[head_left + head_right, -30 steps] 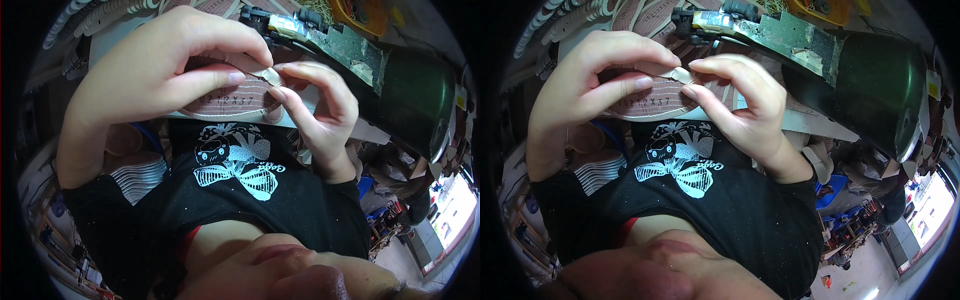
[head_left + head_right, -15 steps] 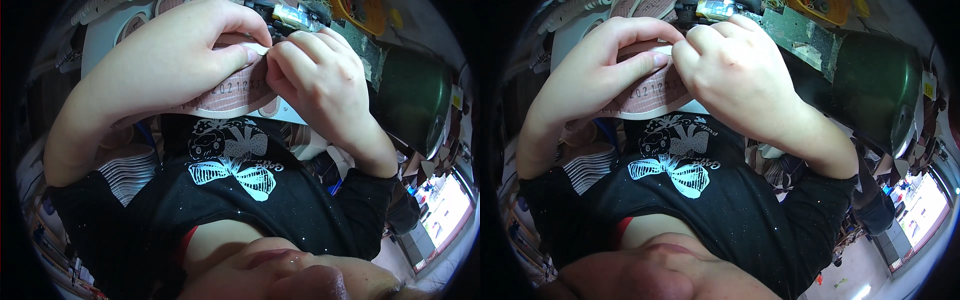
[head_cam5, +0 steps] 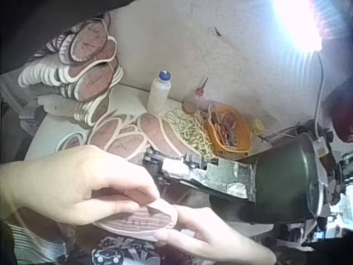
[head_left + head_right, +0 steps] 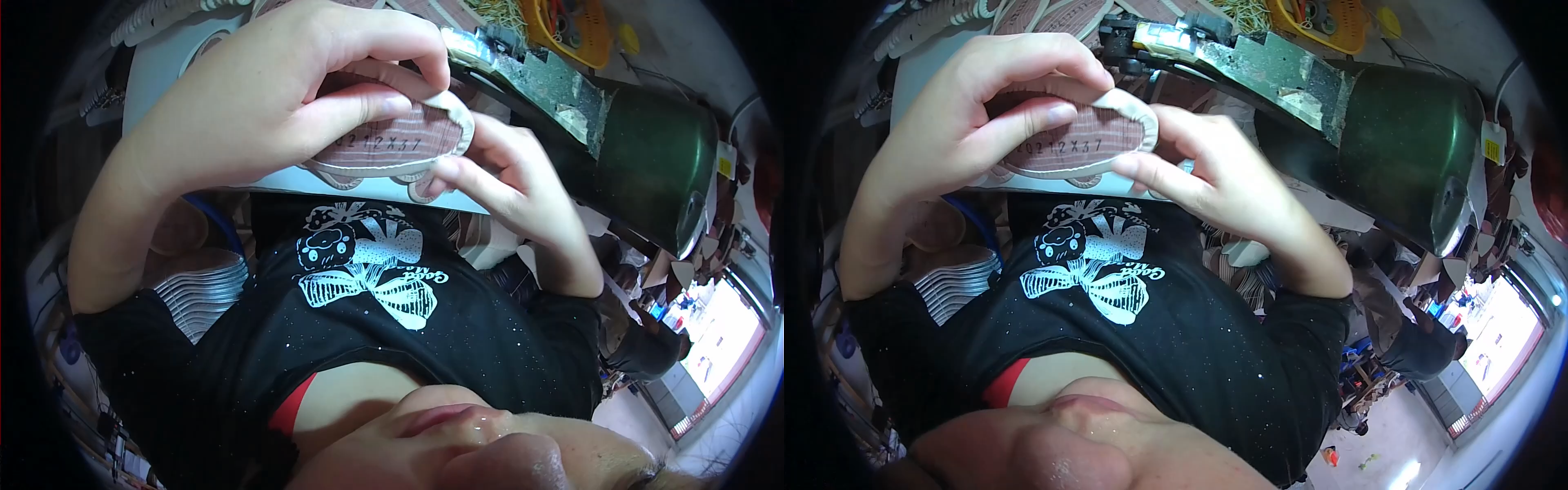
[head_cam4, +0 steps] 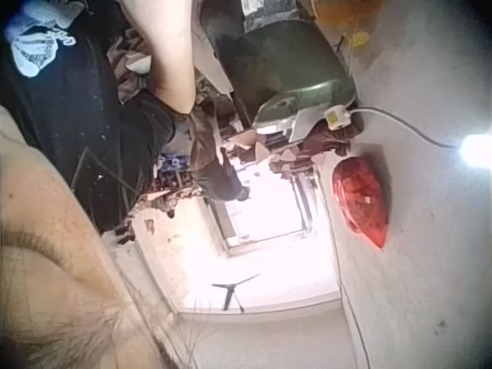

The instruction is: The recorder is assembling or inspecting multiple layers of shoe insoles, stacking them together.

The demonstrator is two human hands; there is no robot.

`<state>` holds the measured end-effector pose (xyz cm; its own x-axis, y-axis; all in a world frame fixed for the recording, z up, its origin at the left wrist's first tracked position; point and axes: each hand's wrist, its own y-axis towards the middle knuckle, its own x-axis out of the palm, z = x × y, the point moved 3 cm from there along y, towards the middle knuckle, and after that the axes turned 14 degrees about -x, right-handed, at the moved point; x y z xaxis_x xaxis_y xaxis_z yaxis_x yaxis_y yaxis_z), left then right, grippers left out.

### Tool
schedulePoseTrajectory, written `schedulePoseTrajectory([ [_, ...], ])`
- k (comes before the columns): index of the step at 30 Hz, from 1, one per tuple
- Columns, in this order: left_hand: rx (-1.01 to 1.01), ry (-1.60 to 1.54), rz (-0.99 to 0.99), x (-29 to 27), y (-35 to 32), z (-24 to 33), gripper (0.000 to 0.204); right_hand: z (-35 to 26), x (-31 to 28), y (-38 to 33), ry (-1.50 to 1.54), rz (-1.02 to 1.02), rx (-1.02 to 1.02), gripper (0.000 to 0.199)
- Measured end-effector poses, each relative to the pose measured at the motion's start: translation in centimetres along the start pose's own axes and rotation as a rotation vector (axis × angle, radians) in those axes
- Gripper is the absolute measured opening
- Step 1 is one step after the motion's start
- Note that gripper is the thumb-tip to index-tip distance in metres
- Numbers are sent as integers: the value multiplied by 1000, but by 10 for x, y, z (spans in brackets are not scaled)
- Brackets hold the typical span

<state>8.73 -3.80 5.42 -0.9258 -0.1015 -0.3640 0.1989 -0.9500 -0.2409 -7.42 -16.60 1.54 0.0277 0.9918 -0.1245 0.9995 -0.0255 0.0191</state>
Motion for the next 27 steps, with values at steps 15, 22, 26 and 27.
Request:
schedulePoseTrajectory([
  [15, -171, 388, -512, -49, 162, -14, 29, 37, 46, 17, 744, 590, -97, 43],
  [22, -456, 361, -355, -61, 148, 0, 25, 32, 22, 20, 686, 641, 26, 45],
  [26, -698, -16, -489, -75, 118, 2, 22, 30, 12, 20, 654, 641, 9, 46],
  [27, -613, 269, -112, -64, 103, -4, 20, 31, 10, 20, 658, 630, 9, 46],
])
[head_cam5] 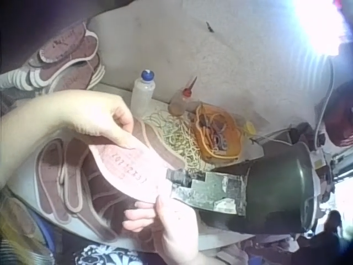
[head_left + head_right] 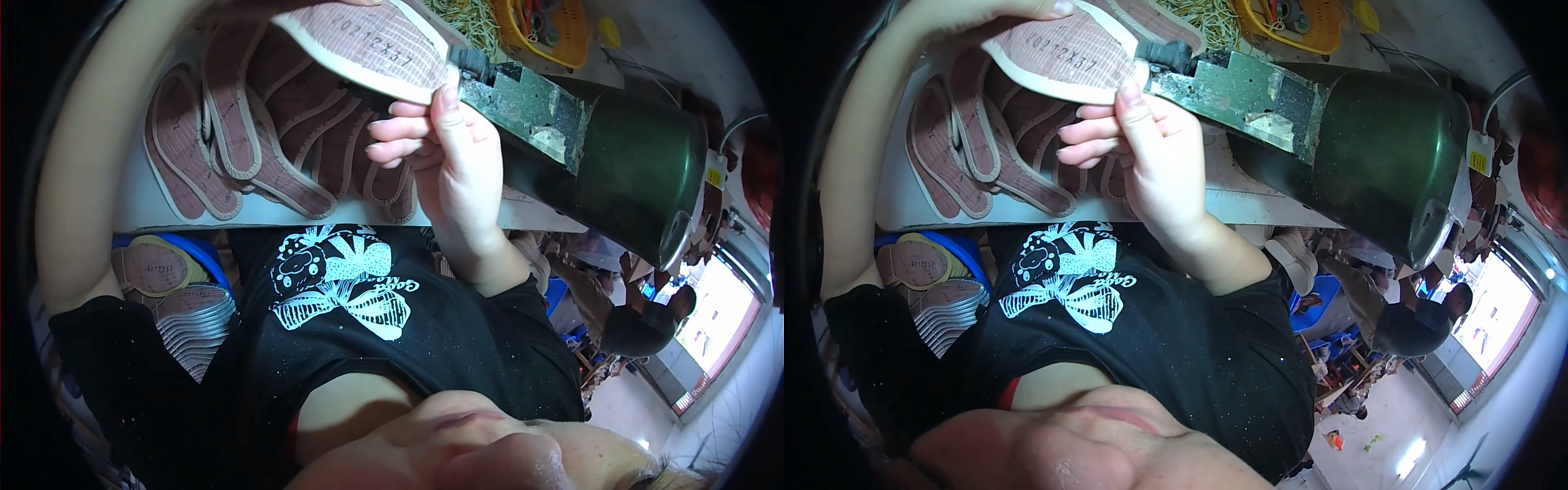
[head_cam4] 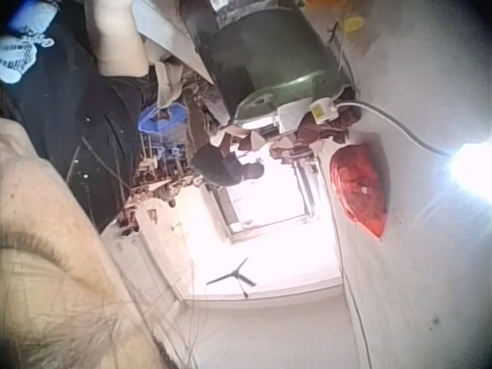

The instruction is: The recorder is assembling or inspecting multiple layers of shoe insoles, stacking them together.

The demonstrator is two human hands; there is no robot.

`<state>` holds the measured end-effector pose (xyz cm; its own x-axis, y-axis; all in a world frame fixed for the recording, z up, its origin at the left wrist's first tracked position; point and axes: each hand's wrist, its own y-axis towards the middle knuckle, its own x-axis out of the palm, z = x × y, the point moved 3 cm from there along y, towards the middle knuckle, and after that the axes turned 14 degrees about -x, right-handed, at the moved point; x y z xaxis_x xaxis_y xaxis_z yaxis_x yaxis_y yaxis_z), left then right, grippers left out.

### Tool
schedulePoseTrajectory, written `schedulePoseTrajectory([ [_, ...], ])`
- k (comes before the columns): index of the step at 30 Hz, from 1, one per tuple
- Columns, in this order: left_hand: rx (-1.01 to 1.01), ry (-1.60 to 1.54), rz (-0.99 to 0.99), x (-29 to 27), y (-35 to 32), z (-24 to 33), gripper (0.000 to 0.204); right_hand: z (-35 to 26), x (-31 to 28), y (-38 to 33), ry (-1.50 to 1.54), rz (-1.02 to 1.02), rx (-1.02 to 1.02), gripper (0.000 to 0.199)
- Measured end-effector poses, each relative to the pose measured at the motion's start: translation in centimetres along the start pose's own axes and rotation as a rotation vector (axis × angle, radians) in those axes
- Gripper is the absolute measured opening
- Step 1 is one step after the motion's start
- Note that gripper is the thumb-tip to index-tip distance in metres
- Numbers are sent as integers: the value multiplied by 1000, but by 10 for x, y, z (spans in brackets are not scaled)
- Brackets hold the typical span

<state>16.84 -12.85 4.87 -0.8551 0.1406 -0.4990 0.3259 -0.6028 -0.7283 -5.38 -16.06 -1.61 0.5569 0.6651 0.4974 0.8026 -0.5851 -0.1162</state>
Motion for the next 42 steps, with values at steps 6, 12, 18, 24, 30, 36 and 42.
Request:
schedulePoseTrajectory([
  [6, 238, -400, -48, 51, -16, -71, 28, 5, -11, 3, -125, -135, 21, 36],
  [12, 563, -626, 382, 109, -95, -93, 40, 18, 25, -35, -115, -318, 83, 26],
  [18, 634, -628, 673, 133, -127, -102, 31, 46, 47, -64, -291, -557, -72, 21],
  [24, 584, -907, 821, 161, -127, -113, 27, 47, 51, -67, -262, -334, -225, 18],
  [30, 287, -380, 1106, 133, -91, -166, 51, 57, 36, -1, -821, -364, -388, 29],
  [36, -496, -82, 953, 130, -7, -303, 92, 78, 29, -24, -1256, -451, -442, 33],
  [42, -138, -494, 825, 121, 13, -322, 88, 122, 32, -58, -1443, -791, -709, 72],
])
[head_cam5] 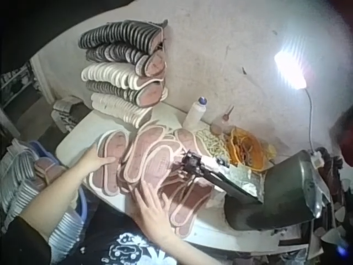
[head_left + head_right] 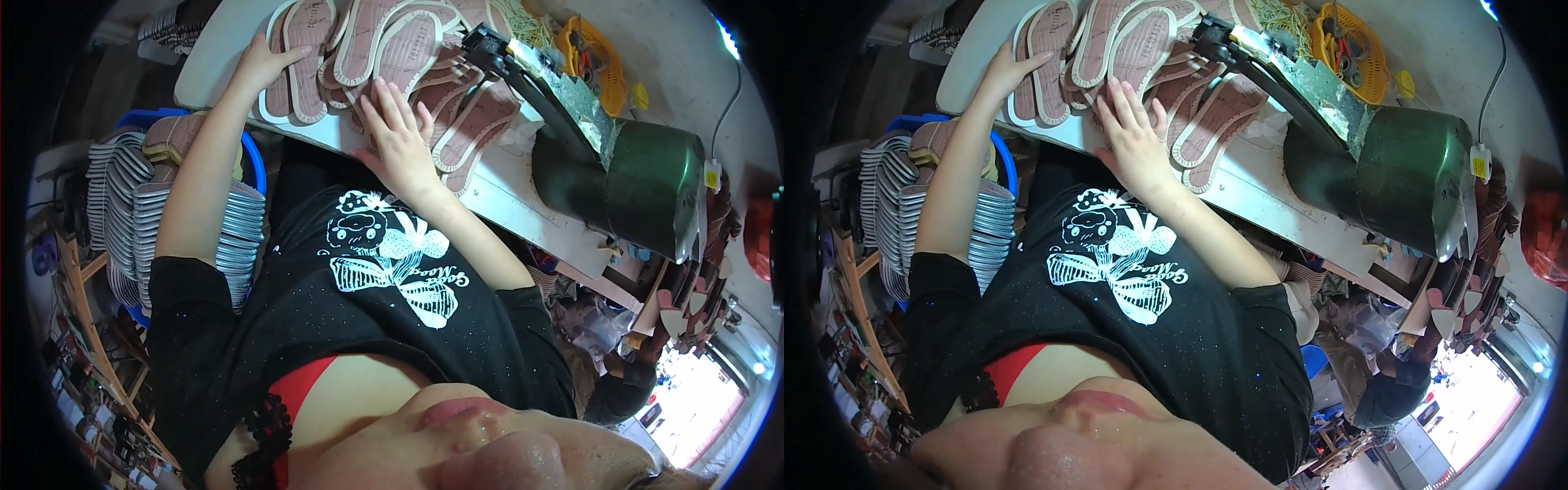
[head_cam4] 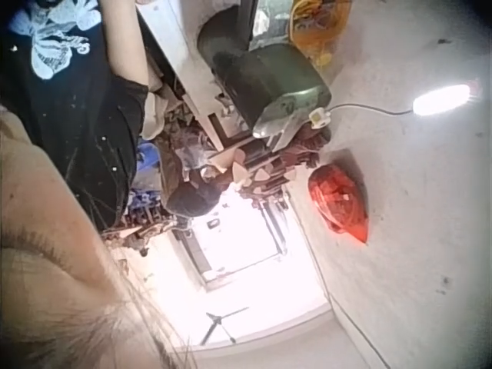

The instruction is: The recorder is assembling or inspecting multiple layers of shoe insoles, stacking them together.

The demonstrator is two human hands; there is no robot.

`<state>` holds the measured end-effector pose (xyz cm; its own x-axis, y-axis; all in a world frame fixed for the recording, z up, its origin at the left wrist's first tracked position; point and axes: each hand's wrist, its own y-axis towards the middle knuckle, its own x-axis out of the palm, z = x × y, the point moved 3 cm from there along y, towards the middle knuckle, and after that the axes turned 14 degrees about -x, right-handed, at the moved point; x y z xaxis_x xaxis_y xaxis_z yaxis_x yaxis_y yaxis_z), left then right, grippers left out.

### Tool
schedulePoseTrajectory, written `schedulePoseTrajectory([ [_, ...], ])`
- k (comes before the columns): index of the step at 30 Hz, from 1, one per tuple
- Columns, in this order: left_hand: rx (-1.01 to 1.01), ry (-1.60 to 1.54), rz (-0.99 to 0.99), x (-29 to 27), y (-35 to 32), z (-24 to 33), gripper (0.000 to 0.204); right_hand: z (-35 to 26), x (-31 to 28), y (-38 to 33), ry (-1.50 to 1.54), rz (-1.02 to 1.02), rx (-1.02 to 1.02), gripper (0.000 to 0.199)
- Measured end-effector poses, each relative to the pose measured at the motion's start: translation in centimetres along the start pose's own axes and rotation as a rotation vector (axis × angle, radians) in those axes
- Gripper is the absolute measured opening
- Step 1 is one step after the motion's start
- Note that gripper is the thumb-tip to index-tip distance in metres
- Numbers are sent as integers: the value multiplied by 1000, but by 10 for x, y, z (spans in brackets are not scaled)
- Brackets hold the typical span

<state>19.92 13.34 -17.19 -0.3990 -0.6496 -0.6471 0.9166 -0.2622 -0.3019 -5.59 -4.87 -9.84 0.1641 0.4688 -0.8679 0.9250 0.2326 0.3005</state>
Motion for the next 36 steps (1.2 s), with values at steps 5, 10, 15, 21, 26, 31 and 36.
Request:
schedulePoseTrajectory([
  [5, -283, -536, -21, -1, -21, 6, 69, 30, 18, 19, -161, 46, 3, 74],
  [10, -262, -765, 34, -11, -16, -6, 47, 29, -6, 39, -52, 258, -23, 69],
  [15, -27, -242, 594, -55, -24, 17, 43, 2, -21, 11, 126, 210, -67, 57],
  [21, 73, -879, 563, -89, -69, 68, 31, 9, -45, -4, 799, 232, 218, 28],
  [26, 46, -1163, -83, 4, -138, 136, 21, -5, -59, 12, 1148, 535, 320, 40],
  [31, 171, -1160, -415, 34, -168, 183, 23, 0, -81, 5, 1156, 676, 235, 32],
  [36, 189, -1085, -712, 41, -173, 207, 33, 1, -101, -15, 1380, 573, 71, 34],
])
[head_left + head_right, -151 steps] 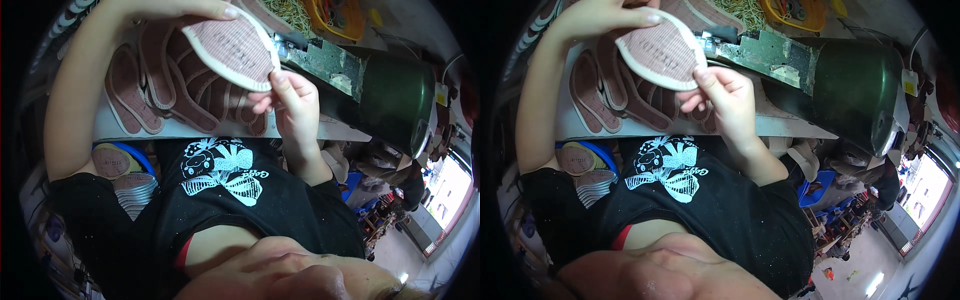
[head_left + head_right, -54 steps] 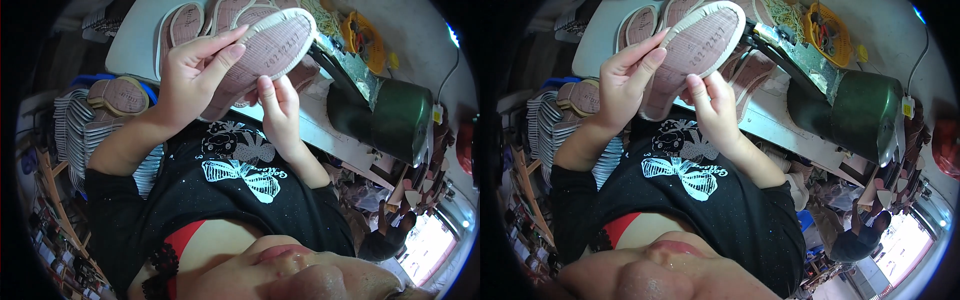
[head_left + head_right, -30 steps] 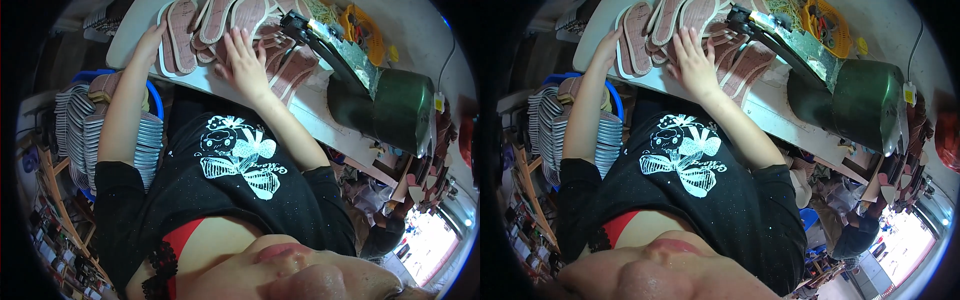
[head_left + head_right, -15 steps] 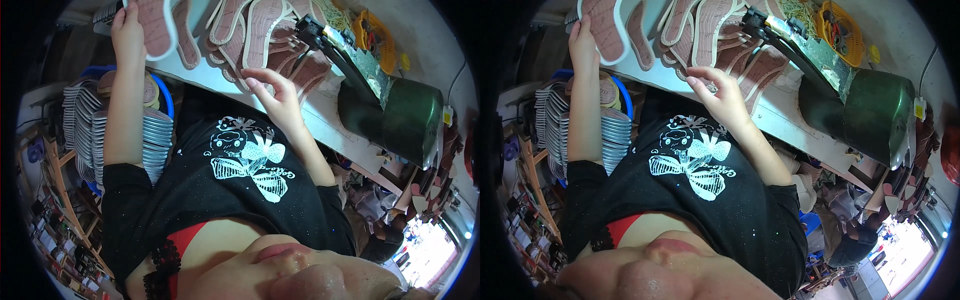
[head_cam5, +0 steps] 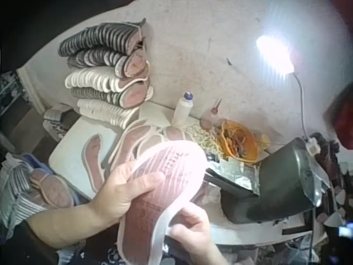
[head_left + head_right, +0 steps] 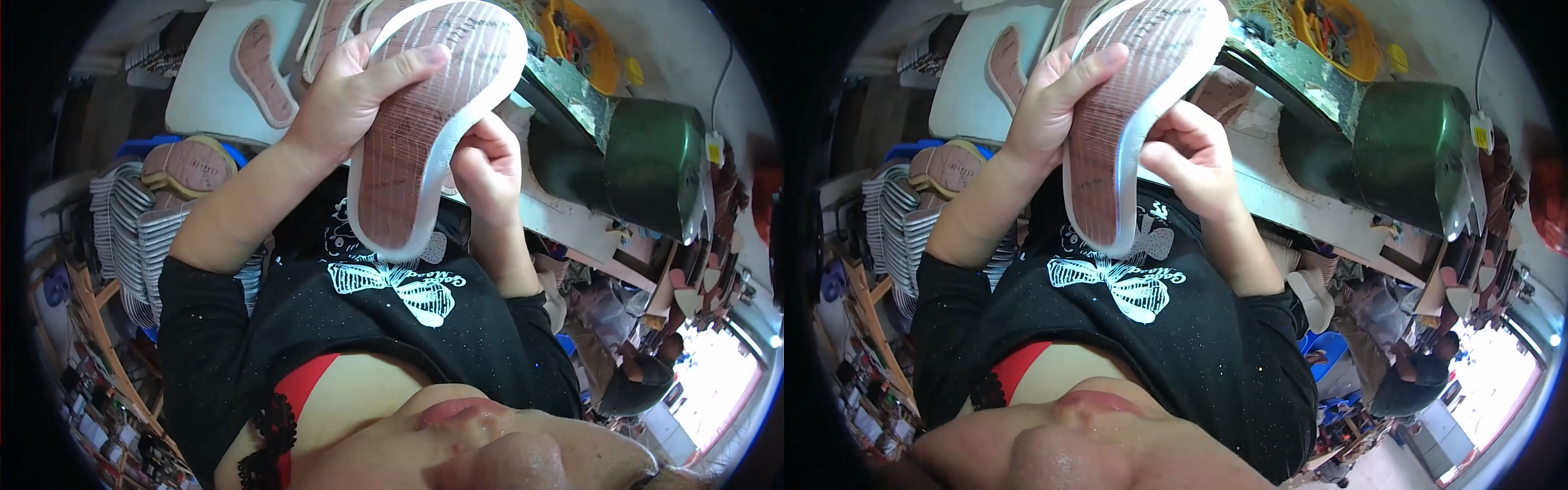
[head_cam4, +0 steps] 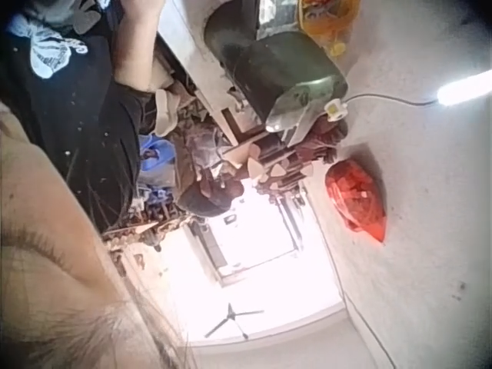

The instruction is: The recorder is assembling or inspecting multiple layers of shoe insoles, stacking them together.

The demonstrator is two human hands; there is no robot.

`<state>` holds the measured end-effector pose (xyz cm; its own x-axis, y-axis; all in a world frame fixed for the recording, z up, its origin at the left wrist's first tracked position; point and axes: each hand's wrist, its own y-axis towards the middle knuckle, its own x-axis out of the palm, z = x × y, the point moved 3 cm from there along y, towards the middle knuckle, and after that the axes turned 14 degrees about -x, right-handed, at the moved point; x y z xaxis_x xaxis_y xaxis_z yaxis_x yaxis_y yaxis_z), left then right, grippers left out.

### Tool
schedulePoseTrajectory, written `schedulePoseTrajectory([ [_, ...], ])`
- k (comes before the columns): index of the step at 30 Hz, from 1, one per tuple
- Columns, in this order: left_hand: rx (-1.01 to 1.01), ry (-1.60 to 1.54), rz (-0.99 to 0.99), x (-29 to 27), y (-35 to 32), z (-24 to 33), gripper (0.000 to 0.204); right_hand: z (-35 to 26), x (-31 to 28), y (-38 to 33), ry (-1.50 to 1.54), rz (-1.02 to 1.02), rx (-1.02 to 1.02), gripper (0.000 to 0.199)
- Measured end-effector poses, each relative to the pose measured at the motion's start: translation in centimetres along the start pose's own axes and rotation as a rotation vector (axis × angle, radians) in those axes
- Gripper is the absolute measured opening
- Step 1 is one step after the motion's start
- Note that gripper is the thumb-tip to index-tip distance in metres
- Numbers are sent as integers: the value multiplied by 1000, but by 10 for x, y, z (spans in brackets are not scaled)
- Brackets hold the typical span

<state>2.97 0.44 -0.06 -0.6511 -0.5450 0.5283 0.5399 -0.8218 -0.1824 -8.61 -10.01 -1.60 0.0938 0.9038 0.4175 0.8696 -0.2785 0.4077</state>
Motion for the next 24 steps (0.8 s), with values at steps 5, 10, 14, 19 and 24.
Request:
schedulePoseTrajectory([
  [5, -178, -188, -153, 26, 6, -8, 34, 16, -21, 0, 407, 176, -63, 29],
  [10, -272, -200, -255, 32, 9, -19, 32, -6, -27, 14, 201, 11, -6, 16],
  [14, 170, 142, 126, 23, 16, -14, 30, -27, -31, 21, -320, -52, 115, 15],
  [19, 66, 270, 142, 16, 25, -6, 41, -24, -40, 26, -664, -13, 3, 20],
  [24, 189, 492, 141, 11, 37, -10, 56, -35, -31, 31, -669, -123, 150, 15],
])
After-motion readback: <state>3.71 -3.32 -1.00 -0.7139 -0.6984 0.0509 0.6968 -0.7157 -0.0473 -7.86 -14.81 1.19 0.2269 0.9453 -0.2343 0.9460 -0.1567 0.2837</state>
